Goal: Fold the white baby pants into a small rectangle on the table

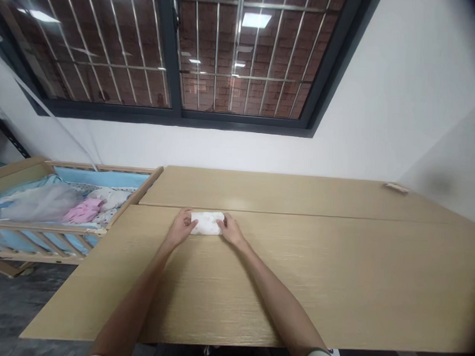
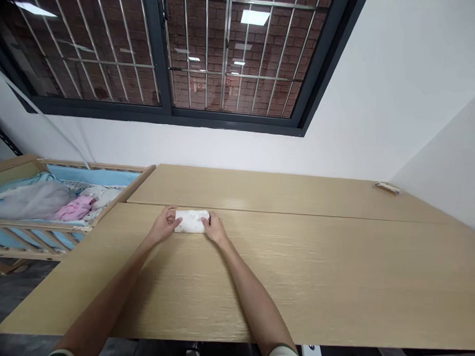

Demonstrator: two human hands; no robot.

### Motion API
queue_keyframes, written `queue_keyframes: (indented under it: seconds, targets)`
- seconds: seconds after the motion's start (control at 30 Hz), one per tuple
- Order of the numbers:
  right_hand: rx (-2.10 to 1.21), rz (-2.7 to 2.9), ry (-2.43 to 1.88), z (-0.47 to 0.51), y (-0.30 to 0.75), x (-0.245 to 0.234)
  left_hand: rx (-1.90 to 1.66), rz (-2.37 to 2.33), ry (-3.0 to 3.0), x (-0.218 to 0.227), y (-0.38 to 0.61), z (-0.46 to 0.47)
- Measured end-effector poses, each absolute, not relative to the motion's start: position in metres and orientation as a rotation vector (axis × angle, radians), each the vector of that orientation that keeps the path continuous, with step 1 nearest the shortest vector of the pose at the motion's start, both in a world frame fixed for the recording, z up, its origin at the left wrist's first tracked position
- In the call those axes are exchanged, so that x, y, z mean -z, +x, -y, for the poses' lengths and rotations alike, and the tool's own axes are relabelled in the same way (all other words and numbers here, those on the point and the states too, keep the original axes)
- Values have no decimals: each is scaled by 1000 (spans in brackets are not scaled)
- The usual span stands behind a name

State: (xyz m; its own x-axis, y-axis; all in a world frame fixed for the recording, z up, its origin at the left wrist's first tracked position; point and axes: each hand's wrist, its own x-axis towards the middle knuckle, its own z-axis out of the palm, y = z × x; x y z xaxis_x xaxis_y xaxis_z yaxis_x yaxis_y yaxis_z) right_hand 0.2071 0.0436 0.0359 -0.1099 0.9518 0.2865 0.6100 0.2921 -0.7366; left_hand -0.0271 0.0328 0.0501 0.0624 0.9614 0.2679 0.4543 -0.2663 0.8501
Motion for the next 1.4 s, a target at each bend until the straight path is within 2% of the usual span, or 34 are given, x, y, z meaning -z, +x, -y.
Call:
queue_keyframes:
  seconds: [0.2, 0.37, 0.57, 0.7, 0.9, 1.17, 1.4]
  targets:
    - [-504, 1636, -1490, -52, 198, -19, -1152, -1632, 1798, -29, -15, -42]
    - [-455, 1613, -1545, -43, 195, -25, -1140, -1787, 1894, -28, -13, -36]
    - [-141, 2135, -1281, -23, 179, -42, -1099, -1614, 2276, -30, 11, -22]
    - [-141, 2400, -1243, -20, 173, -39, -827, -1576, 2475, -14, 18, -18]
    - [-158, 2384, -1396, -21, 190, -35, -596, -1788, 2480, 2, -3, -19]
    - [-143, 2353, -1296, -19, 206, -39, -694, -1583, 2590, -14, -20, -20]
    - [-270, 2357, -1329, -29, 214, -39, -700, -1553, 2450, -18, -15, -16]
